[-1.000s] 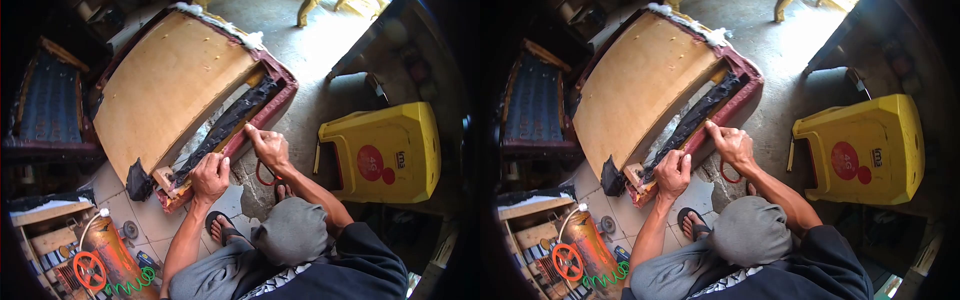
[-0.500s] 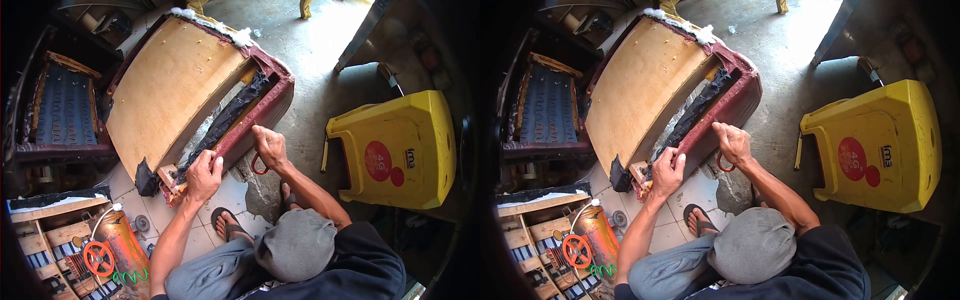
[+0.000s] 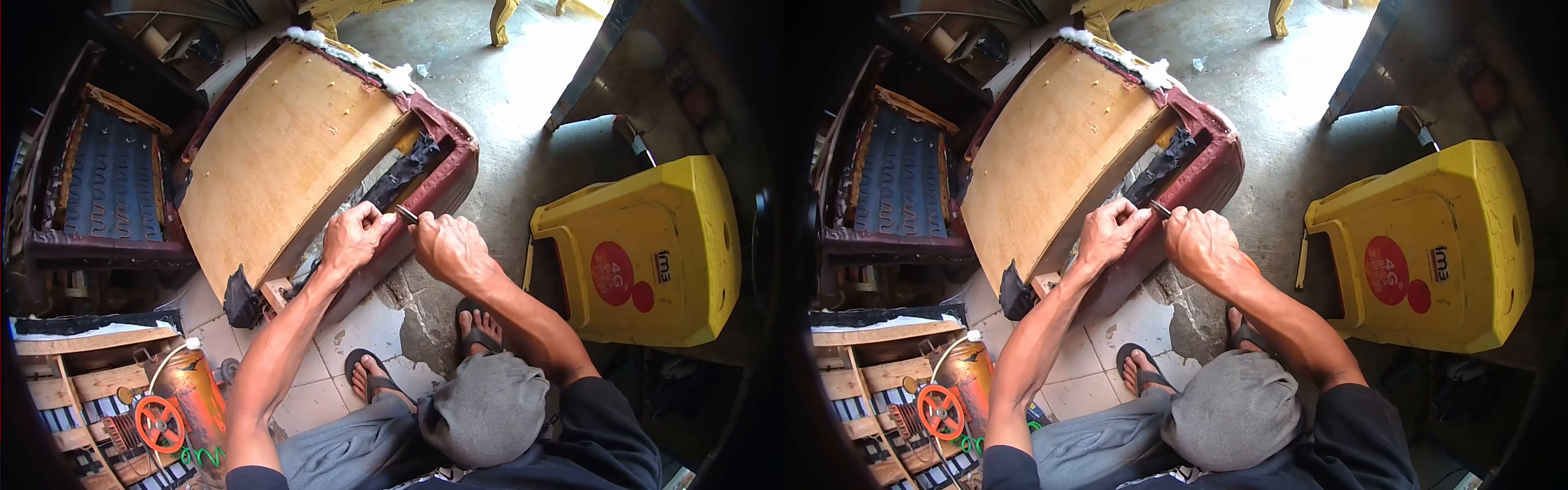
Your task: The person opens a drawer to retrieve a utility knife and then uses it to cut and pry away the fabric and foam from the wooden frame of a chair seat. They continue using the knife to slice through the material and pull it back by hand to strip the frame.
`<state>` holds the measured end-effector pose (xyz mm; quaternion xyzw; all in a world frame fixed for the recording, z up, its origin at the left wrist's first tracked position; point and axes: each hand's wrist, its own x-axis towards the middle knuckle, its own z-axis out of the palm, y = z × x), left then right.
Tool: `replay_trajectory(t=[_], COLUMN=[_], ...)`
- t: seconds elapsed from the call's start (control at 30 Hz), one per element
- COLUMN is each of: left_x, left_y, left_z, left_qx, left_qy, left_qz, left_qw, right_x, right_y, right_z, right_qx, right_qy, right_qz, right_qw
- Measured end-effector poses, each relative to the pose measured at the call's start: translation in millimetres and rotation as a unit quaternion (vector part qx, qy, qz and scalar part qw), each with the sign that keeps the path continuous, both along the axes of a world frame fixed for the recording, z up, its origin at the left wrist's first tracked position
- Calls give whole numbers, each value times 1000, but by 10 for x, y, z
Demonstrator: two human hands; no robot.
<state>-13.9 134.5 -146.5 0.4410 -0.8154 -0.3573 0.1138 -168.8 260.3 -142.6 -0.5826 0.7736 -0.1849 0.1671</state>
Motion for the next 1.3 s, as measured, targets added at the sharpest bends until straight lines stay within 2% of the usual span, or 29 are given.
replay_trajectory(t=[0.07, 0.3, 0.43, 0.5, 0.57, 0.63, 0.7, 0.73, 0.77, 0.87, 0.9, 0.97, 1.03, 1.1, 1.17, 1.23, 1.3], left_x=[-13, -27, -47, -94, -114, -119, -120, -135, -168, -169, -145, -92, -27, -4, -40, -91, -81], left_y=[-19, -52, -100, -200, -302, -402, -458, -437, -392, -236, -162, 35, 172, 178, 167, 178, 200], left_z=[11, 27, 11, 36, 78, 31, 46, 75, 108, 193, 200, 272, 239, 117, 113, 240, 228], left_qx=[4, 25, 30, 33, 129, 125, 221, 217, 186, 92, 65, 27, -58, -87, -115, -68, -81], left_qy=[8, 12, -20, -41, -71, -80, -79, -79, -80, -87, -87, -72, -45, -44, -41, -80, -75], left_qz=[2, 7, 16, 17, 6, -6, -16, -16, -10, -19, -26, -28, -37, -37, -34, -24, -30], left_qw=[1000, 1000, 999, 998, 989, 989, 972, 973, 979, 992, 994, 997, 997, 995, 992, 994, 993], right_x=[45, 19, -186, -284, -335, -427, -526, -546, -543, -567, -562, -614, -764, -878, -1050, -1129, -1120], right_y=[-36, -98, -188, -212, -245, -266, -297, -255, -243, -132, -26, 229, 579, 1063, 1497, 1820, 2104], right_z=[19, 117, 237, 219, 243, 109, -79, -34, -159, -401, -487, -639, -759, -1059, -1357, -1384, -1480], right_qx=[3, 44, 109, 89, 148, 135, 79, 128, 117, 71, 67, 43, 176, 245, 357, 355, 354], right_qy=[56, 108, 22, 12, -28, -40, -105, -270, -325, -384, -423, -354, -270, -114, -79, -78, -78], right_qz=[22, 79, 106, 117, 122, 130, 181, 139, 143, 133, 95, 21, -44, -77, -77, -103, -129], right_qw=[998, 990, 988, 989, 981, 981, 975, 944, 927, 911, 898, 934, 946, 960, 927, 926, 923])
